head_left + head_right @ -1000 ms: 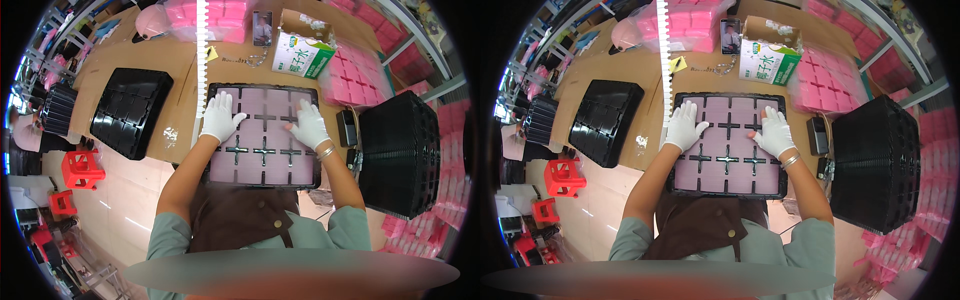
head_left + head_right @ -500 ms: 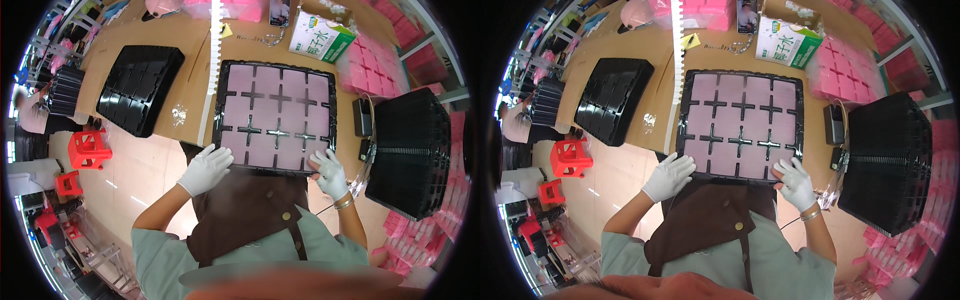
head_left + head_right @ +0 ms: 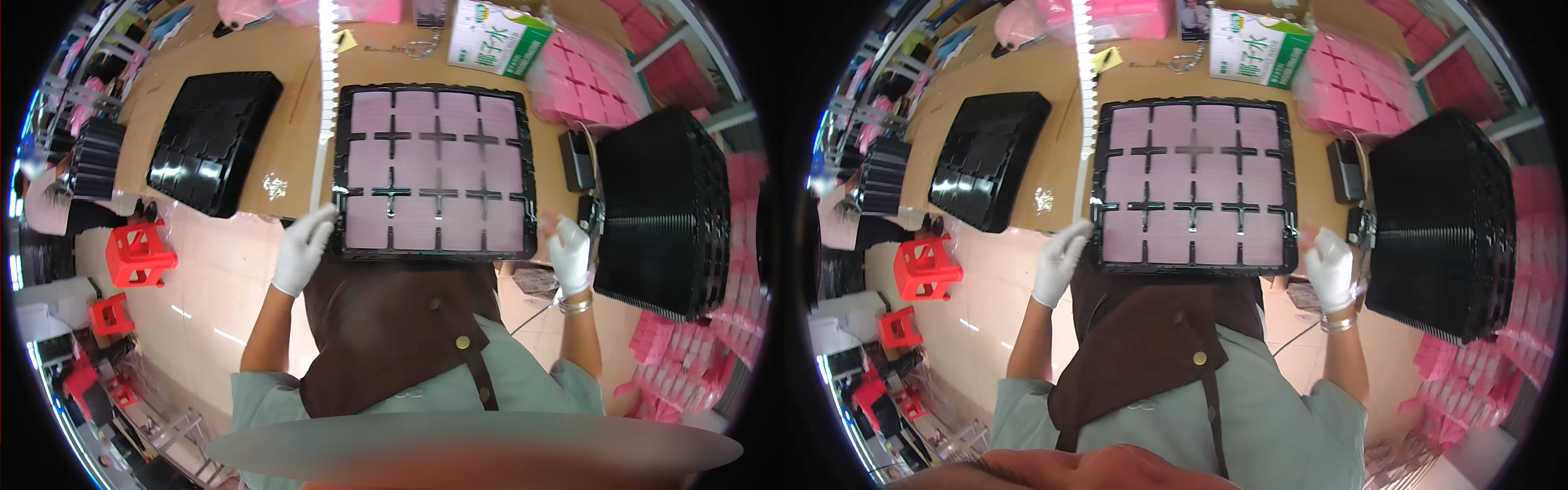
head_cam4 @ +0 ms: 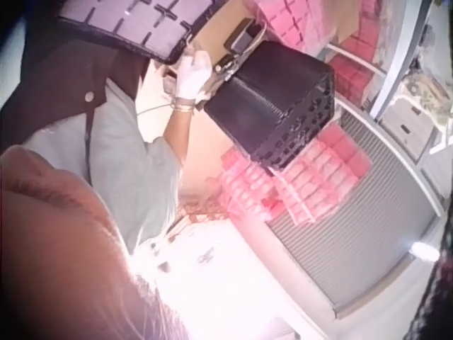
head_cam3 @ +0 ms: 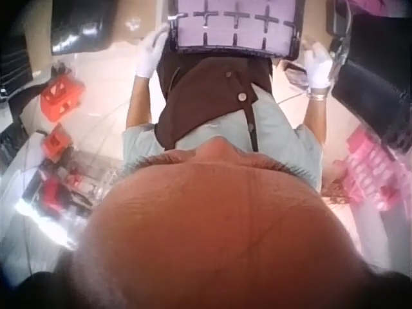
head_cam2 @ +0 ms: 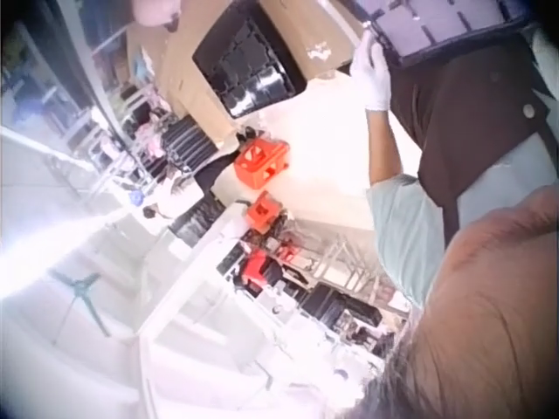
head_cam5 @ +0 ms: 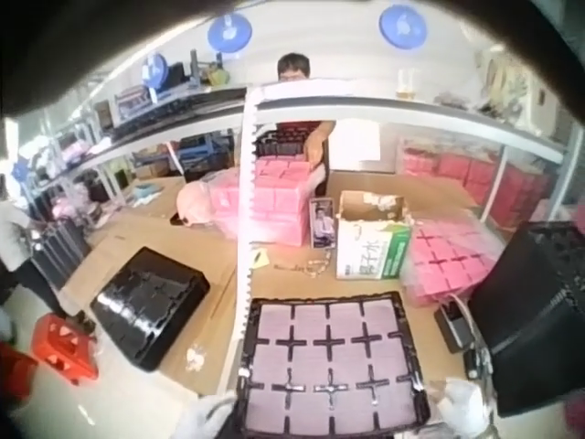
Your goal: The person assembles pink foam or plastic components into black plastic trays by hand, snapping the parts together and organizing them within the trays.
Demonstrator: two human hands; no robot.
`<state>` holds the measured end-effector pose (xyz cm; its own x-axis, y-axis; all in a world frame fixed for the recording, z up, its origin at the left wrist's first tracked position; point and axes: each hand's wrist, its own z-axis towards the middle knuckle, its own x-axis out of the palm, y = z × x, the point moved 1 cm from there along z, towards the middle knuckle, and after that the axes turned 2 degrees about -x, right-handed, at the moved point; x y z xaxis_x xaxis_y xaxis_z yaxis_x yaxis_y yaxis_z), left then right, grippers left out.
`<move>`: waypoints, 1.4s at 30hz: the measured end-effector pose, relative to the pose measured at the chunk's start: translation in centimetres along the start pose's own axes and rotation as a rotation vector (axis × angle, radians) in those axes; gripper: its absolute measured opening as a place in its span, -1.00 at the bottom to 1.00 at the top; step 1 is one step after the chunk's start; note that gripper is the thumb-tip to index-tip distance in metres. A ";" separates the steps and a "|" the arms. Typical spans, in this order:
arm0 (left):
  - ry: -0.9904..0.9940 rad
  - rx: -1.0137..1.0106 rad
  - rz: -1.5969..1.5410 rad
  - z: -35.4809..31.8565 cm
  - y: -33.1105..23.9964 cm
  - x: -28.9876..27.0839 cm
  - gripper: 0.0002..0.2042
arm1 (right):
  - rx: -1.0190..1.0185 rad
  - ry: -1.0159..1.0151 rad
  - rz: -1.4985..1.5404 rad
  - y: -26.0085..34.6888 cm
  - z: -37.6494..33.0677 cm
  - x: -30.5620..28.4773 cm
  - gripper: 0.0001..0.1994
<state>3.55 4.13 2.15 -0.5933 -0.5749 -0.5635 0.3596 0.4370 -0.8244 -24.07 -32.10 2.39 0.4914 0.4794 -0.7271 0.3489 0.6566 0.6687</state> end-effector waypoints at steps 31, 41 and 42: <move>-1.143 0.395 0.806 -2.1 -3.8 -16.2 -0.72 | -0.249 0.297 0.452 14.0 5.7 11.6 -0.83; -0.586 -0.103 1.087 4.9 10.1 -13.2 -0.77 | -0.271 0.508 0.344 13.5 3.8 13.4 -0.83; -0.614 -0.080 1.086 5.1 10.8 -13.5 -0.78 | -0.241 0.503 0.319 13.4 3.8 13.3 -0.83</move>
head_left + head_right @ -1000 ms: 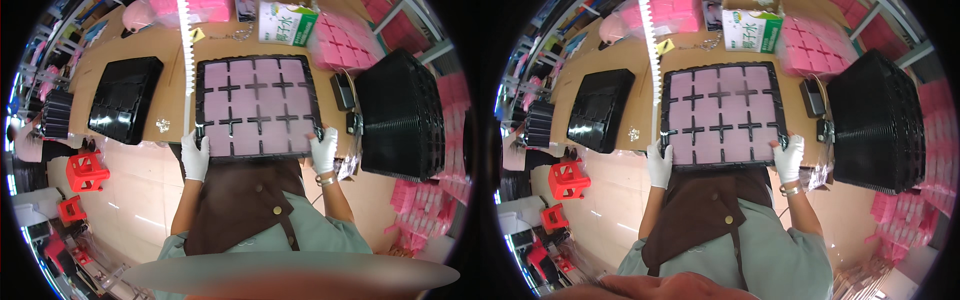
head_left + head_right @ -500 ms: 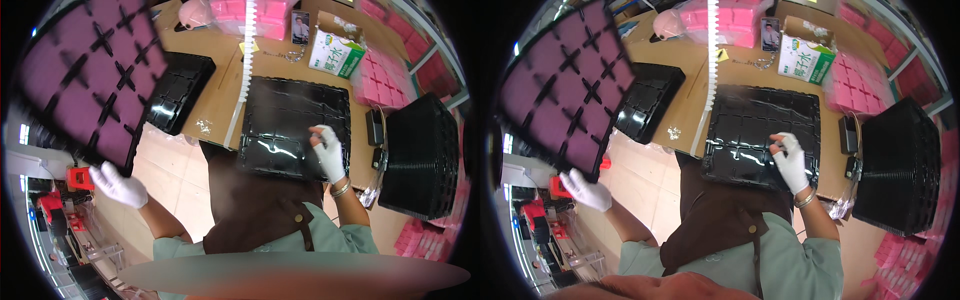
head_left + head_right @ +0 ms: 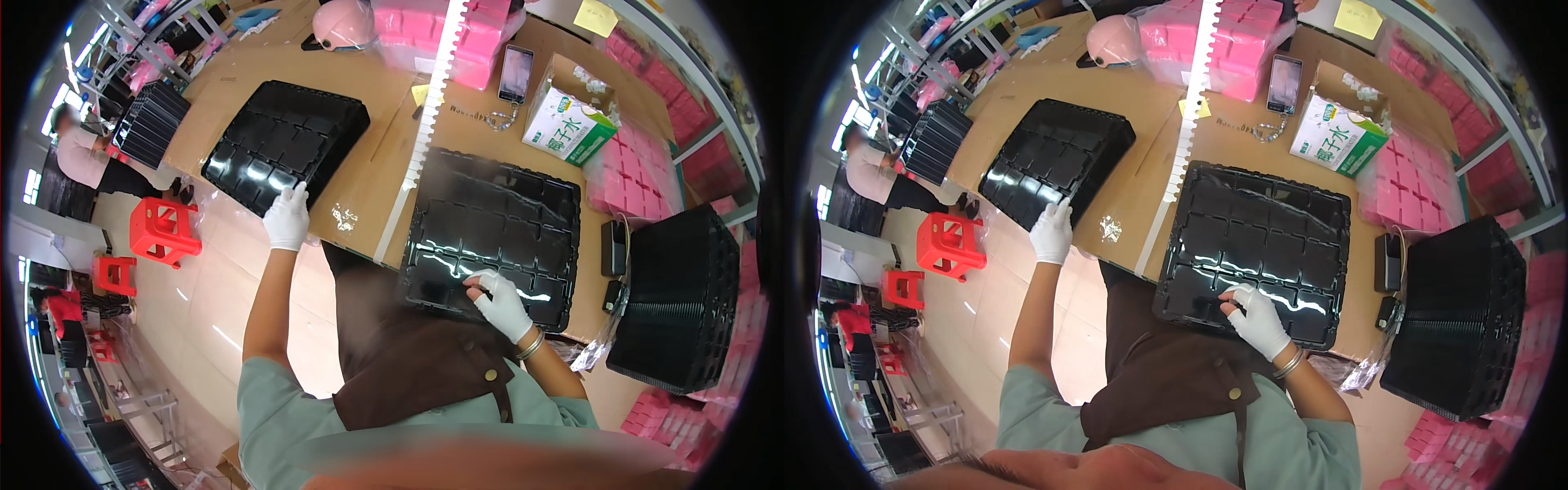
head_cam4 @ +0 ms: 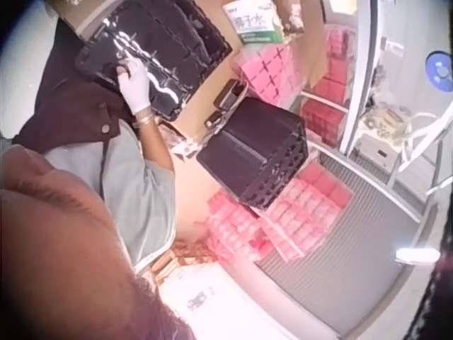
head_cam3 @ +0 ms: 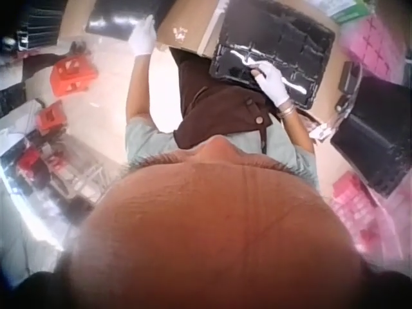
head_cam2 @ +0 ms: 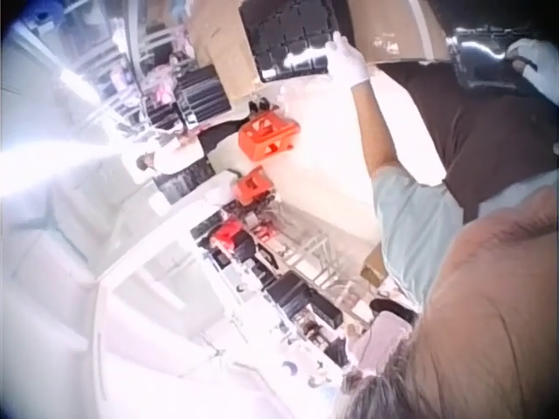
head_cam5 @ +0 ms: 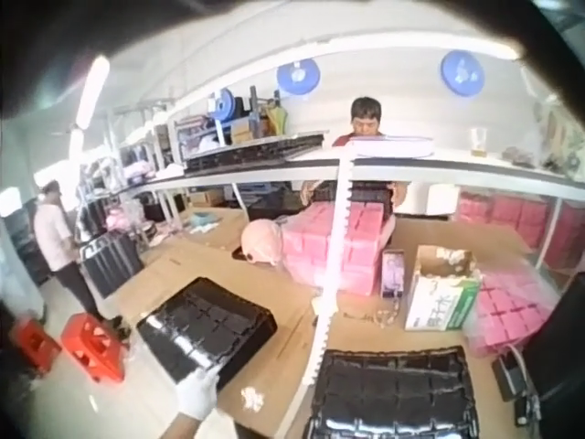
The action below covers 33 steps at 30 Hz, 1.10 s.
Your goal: The person assembles pink foam or plastic components into black plastic trays by hand, snapping the parts together and organizing them within the trays.
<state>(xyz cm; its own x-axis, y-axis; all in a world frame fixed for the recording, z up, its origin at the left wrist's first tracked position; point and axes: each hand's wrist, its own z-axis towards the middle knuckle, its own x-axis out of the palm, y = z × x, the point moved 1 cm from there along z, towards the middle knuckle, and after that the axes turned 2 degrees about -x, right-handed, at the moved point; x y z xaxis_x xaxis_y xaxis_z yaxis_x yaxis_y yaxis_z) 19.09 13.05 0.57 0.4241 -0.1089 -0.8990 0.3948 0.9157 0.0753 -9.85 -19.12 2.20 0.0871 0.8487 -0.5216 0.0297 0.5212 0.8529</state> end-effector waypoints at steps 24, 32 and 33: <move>0.659 -0.467 -1.643 6.1 -18.8 -1.9 -0.82 | 0.134 -0.258 0.455 0.1 11.1 -1.2 -0.80; 0.453 -0.646 -1.843 2.5 -19.1 -6.1 -0.83 | 0.168 -0.308 0.769 2.9 13.5 2.9 -0.85; 0.467 -0.627 -1.846 2.6 -19.1 -6.6 -0.83 | 0.170 -0.300 0.770 2.9 13.4 3.0 -0.86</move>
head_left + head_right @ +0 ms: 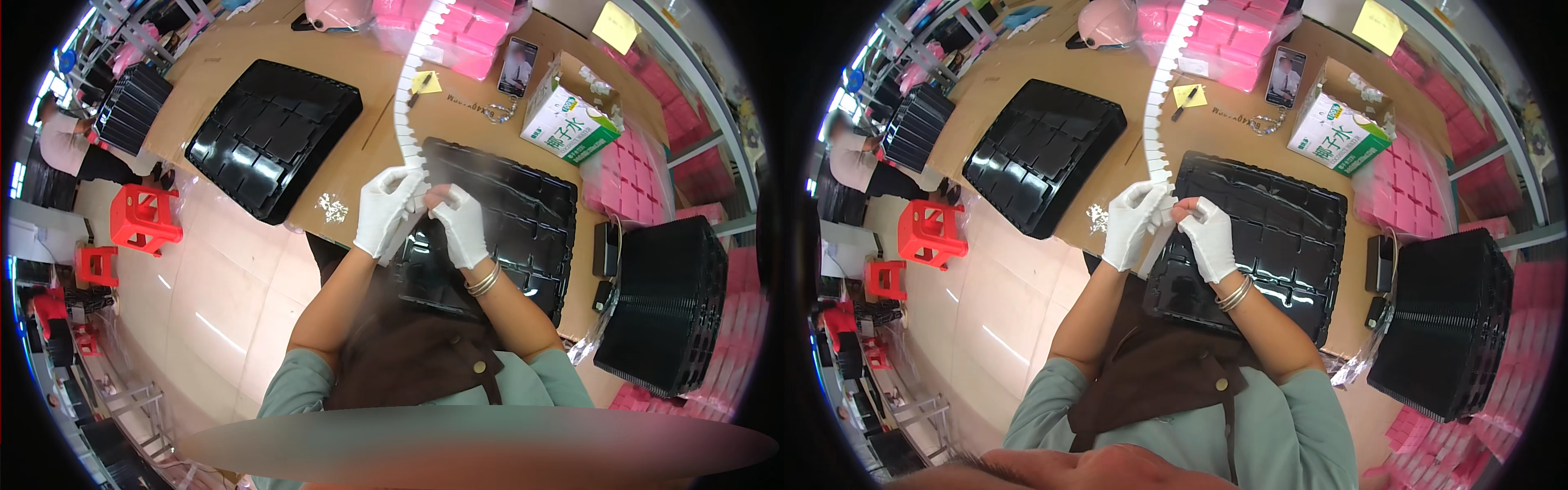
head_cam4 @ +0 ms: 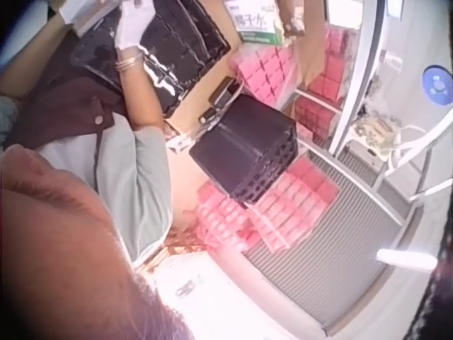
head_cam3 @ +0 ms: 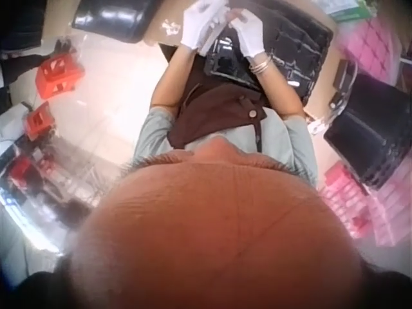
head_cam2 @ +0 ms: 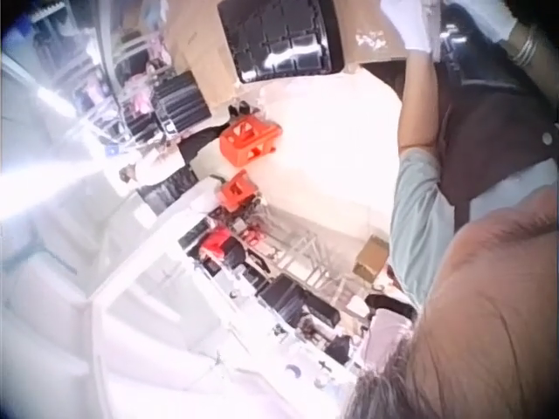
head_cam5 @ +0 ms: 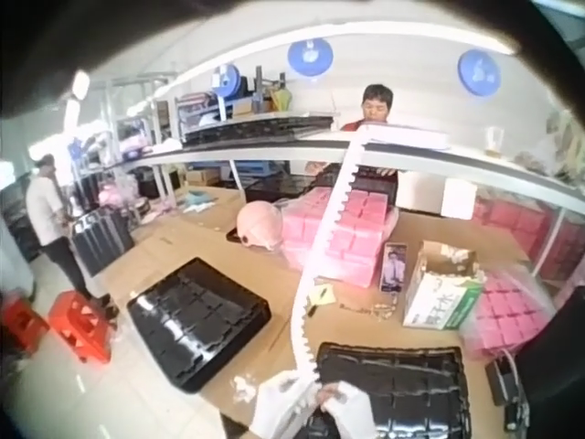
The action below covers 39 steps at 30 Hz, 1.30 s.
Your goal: The person assembles pink foam or plastic components into black plastic trays by hand, snapping the parts together and organizing them within the trays.
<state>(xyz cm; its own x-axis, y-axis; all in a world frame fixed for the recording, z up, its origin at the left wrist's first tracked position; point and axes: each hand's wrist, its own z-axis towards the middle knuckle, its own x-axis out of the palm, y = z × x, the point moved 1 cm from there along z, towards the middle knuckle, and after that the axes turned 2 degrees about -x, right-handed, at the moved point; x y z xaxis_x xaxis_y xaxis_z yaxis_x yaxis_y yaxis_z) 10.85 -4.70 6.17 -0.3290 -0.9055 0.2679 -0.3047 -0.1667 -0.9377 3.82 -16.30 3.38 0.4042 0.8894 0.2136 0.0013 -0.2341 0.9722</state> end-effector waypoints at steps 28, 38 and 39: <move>-0.198 0.083 -0.031 -1.9 0.2 -3.0 -0.82 | -0.530 0.021 -1.286 -1.9 14.0 -4.5 -0.54; -0.140 0.075 -0.060 -2.9 0.6 -1.1 -0.83 | -0.060 0.187 -0.160 2.5 0.3 1.2 -0.85; -0.139 0.066 -0.061 -2.6 0.4 -1.4 -0.83 | -0.078 0.175 -0.169 2.5 0.0 1.0 -0.88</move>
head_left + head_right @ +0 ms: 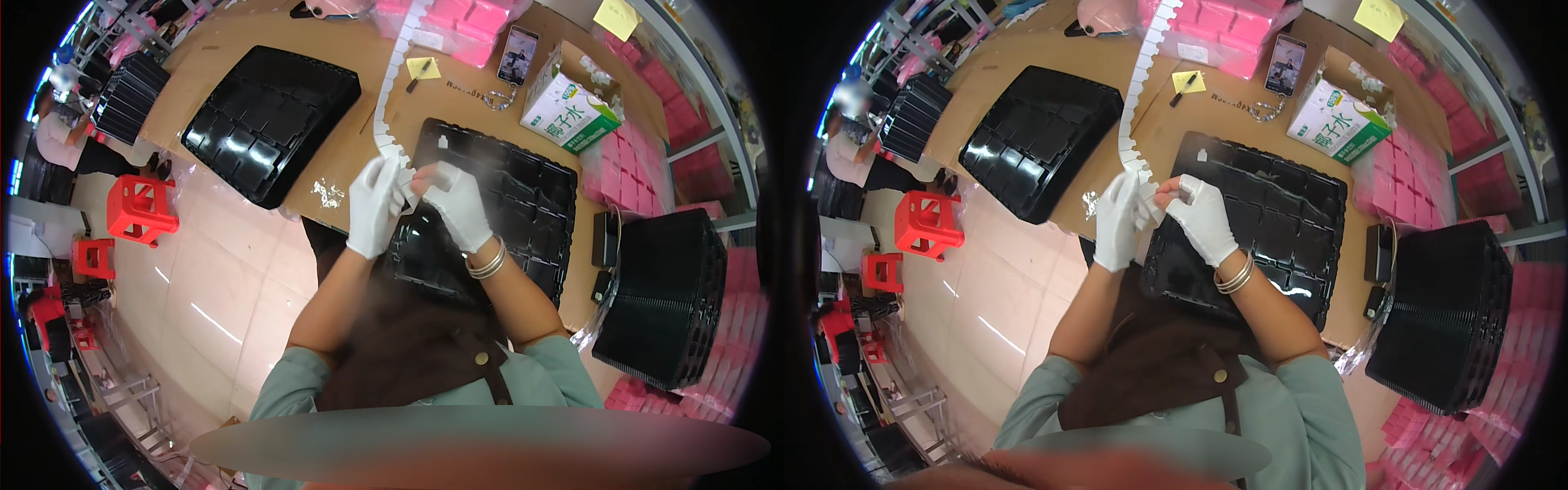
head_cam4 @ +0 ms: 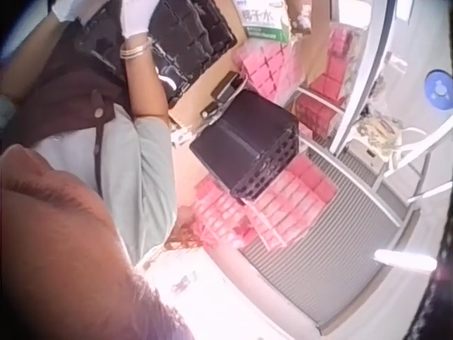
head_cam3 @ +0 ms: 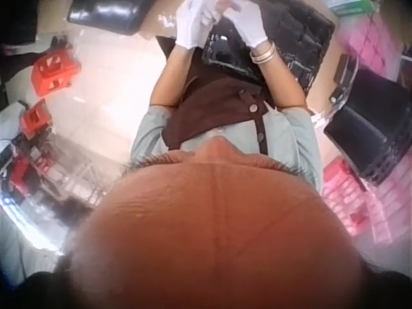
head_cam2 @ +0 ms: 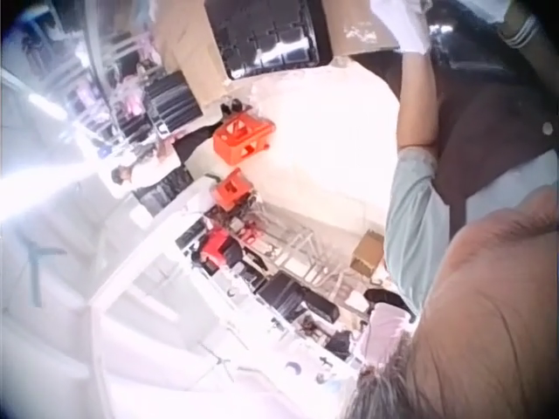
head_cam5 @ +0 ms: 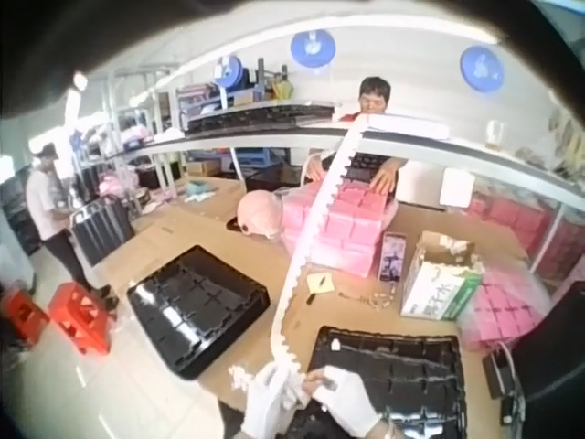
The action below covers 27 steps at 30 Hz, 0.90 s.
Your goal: The person assembles pink foam or plastic components into black plastic trays by hand, snapping the parts together and organizing them within the trays.
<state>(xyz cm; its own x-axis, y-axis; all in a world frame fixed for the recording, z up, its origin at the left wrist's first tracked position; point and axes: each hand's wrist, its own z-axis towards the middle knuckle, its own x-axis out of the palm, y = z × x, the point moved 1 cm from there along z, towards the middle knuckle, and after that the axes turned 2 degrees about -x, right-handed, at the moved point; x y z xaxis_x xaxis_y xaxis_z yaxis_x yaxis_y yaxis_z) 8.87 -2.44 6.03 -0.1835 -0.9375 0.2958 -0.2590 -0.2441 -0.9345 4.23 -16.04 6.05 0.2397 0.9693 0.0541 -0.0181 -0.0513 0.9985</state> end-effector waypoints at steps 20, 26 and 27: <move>-0.023 0.030 0.049 1.0 -1.7 -1.0 -0.81 | -0.024 0.287 -1.042 -4.7 -6.2 1.4 -0.76; 0.015 0.056 0.078 -0.6 -1.3 0.4 -0.81 | -0.069 -0.056 0.065 0.0 -3.2 -0.3 -0.77; 0.023 0.059 0.039 -0.9 -1.3 0.9 -0.79 | -0.069 -0.065 0.066 0.4 -2.8 -0.2 -0.77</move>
<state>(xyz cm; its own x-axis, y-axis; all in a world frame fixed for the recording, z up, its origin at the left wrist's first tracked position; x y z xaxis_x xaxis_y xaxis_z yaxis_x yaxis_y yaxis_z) 8.19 -2.73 7.70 -0.2137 -0.9408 0.2631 -0.1955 -0.2227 -0.9551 1.41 -15.56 6.41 0.2985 0.9466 0.1219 -0.1025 -0.0952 0.9902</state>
